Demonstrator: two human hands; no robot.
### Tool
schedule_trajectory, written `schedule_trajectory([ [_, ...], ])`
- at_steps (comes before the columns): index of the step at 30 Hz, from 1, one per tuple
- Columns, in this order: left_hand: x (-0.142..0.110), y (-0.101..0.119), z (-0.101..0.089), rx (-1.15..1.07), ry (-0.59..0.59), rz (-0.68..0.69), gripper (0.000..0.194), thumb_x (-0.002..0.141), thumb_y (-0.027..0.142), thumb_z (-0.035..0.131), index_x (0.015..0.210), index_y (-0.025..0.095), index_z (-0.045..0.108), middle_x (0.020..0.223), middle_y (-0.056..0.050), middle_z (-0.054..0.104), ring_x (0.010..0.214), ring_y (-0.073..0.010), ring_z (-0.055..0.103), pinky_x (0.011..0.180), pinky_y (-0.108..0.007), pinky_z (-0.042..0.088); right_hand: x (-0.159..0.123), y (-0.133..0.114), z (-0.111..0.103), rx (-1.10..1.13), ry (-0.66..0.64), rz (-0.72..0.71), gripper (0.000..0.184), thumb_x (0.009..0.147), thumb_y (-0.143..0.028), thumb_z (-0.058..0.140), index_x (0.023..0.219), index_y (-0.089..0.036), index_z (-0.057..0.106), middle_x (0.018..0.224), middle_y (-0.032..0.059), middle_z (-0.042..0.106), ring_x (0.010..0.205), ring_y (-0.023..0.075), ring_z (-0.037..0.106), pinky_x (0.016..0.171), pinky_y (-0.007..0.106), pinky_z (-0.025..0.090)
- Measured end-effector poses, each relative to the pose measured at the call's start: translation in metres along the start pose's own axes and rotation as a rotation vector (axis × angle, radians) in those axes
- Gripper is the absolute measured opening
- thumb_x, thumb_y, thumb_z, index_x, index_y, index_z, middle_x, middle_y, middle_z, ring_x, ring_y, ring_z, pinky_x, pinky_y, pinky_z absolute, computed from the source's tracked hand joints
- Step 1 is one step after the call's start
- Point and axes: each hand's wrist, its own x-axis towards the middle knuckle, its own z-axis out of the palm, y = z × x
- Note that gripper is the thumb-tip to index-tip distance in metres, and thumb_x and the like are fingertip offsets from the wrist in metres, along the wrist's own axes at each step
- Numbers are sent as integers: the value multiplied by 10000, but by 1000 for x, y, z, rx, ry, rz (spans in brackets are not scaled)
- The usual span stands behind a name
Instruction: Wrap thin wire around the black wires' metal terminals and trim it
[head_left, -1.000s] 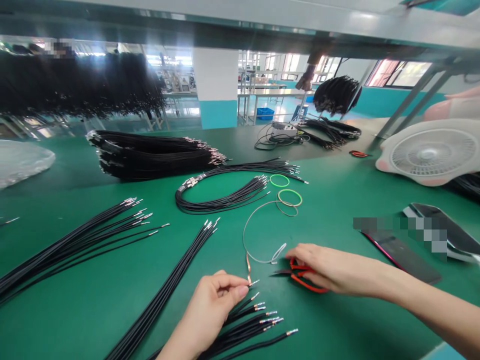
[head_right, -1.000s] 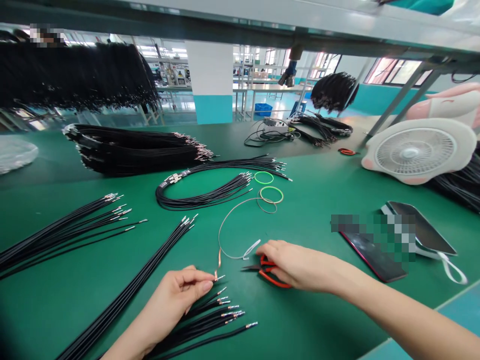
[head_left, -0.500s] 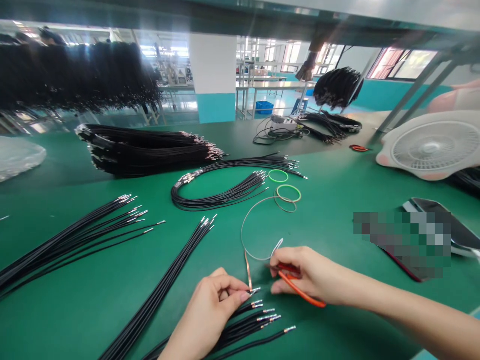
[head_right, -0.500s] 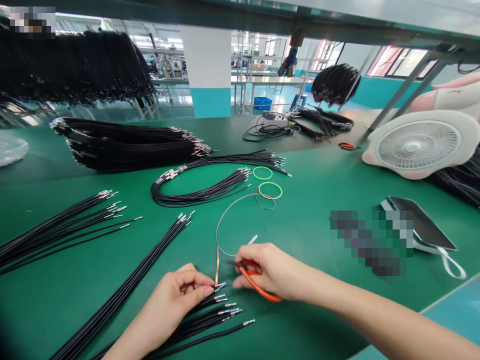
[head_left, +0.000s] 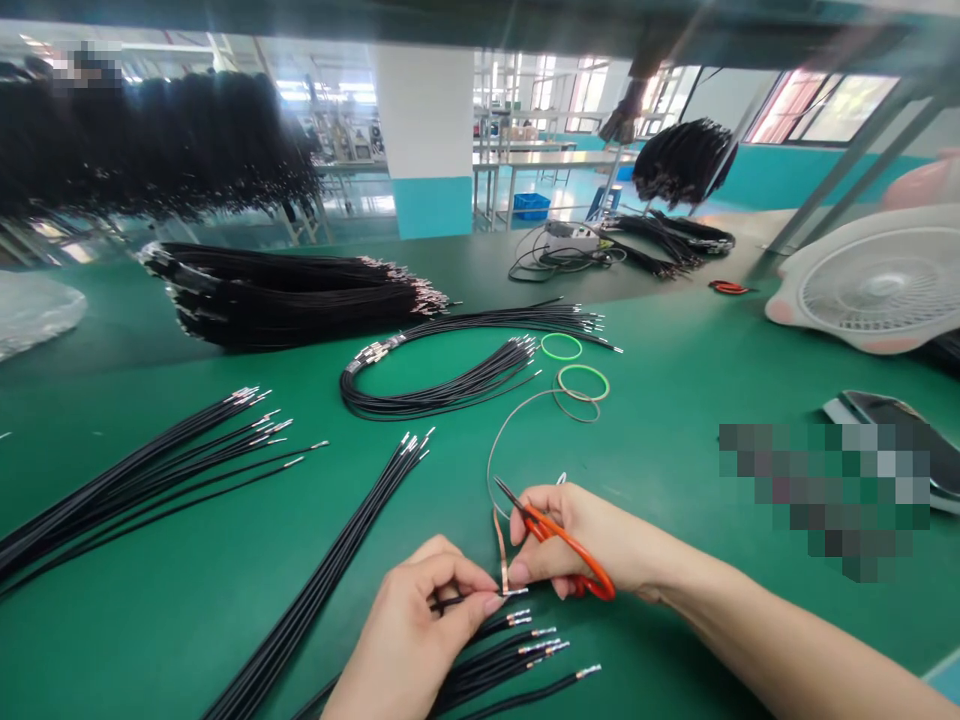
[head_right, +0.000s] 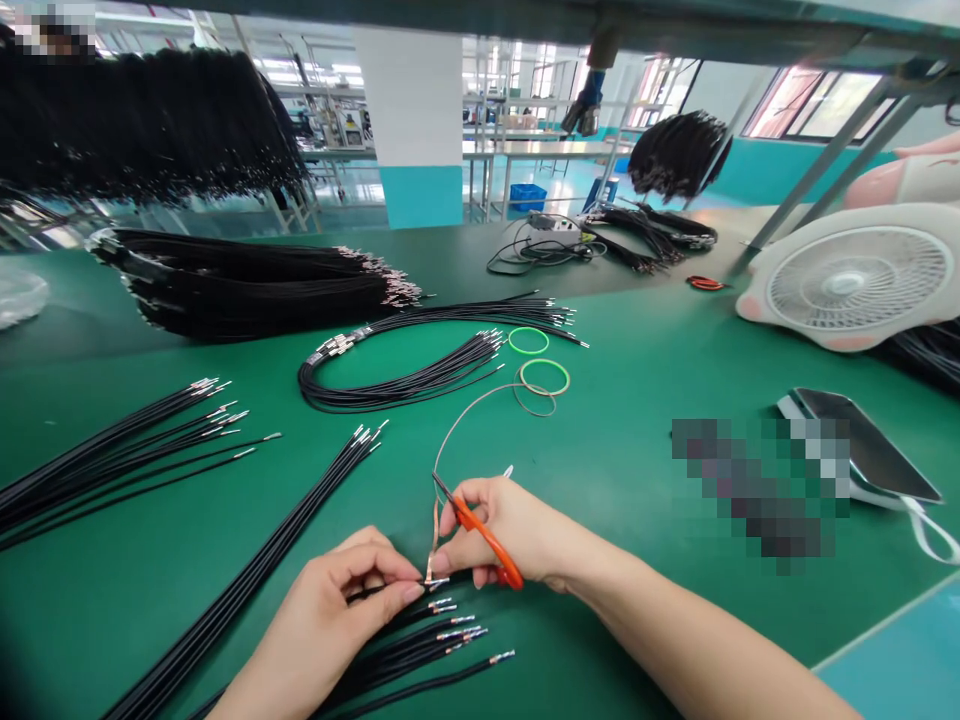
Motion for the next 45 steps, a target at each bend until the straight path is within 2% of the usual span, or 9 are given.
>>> schedule_trajectory([
  [7, -7, 5, 0, 68, -7, -3, 133, 803, 309, 671, 725, 228, 742, 781, -12, 573, 665, -146, 506, 588, -252, 363, -2, 5, 6, 64, -27, 4, 392, 602, -290, 824, 839, -182, 531, 660, -43, 650, 440, 46, 490, 386, 142, 332],
  [13, -9, -2, -1, 124, -33, 42, 159, 817, 343, 659, 743, 256, 769, 770, -10, 555, 595, -123, 464, 532, -244, 339, -5, 6, 10, 96, -13, -35, 356, 624, -249, 804, 848, -179, 536, 685, -32, 662, 489, 58, 486, 411, 151, 338],
  [17, -13, -2, -1, 148, -57, 73, 182, 845, 325, 618, 765, 257, 767, 775, -21, 555, 659, -146, 507, 570, -252, 372, -7, 7, 13, 148, -10, -78, 331, 618, -214, 802, 824, -171, 547, 666, -27, 666, 526, 68, 521, 469, 165, 364],
  [22, -15, -1, 2, 175, -13, 63, 199, 847, 339, 605, 748, 244, 750, 745, -25, 545, 666, -161, 512, 554, -259, 371, -7, 7, 12, 187, -42, -104, 371, 573, -222, 848, 810, -170, 566, 660, -21, 667, 602, 108, 593, 528, 195, 404],
  [28, -14, -4, -2, 239, -54, 96, 223, 860, 361, 579, 765, 258, 752, 739, -27, 546, 656, -161, 527, 540, -252, 384, -8, 8, 14, 188, -32, -134, 389, 582, -288, 855, 820, -174, 570, 677, -23, 655, 625, 113, 601, 580, 221, 439],
  [31, -14, -4, 1, 259, -28, 66, 218, 844, 350, 590, 726, 250, 744, 721, -14, 531, 593, -138, 490, 521, -251, 366, -9, 7, 16, 133, -16, -159, 366, 606, -291, 841, 819, -177, 566, 670, -36, 638, 599, 96, 571, 566, 209, 424],
  [36, -11, -6, 11, 96, 19, -120, 138, 741, 314, 671, 794, 234, 771, 652, 4, 520, 580, -143, 480, 556, -263, 387, -15, 1, 14, -62, -8, -242, 187, 735, -227, 730, 817, -179, 569, 708, -33, 631, 589, 81, 541, 582, 207, 421],
  [40, -7, -1, 11, -5, -18, -157, 177, 710, 356, 688, 756, 228, 802, 572, 1, 497, 628, -177, 459, 648, -305, 404, -20, -1, 11, -276, -27, -362, 125, 796, -228, 686, 827, -188, 571, 805, -8, 669, 659, 100, 568, 615, 214, 450],
  [45, -5, 6, 5, -33, -120, -164, 241, 763, 415, 646, 715, 233, 797, 628, -11, 528, 690, -183, 448, 773, -343, 367, -23, -3, 10, -478, 9, -449, 113, 858, -297, 646, 889, -200, 600, 793, -7, 666, 631, 102, 531, 571, 211, 426],
])
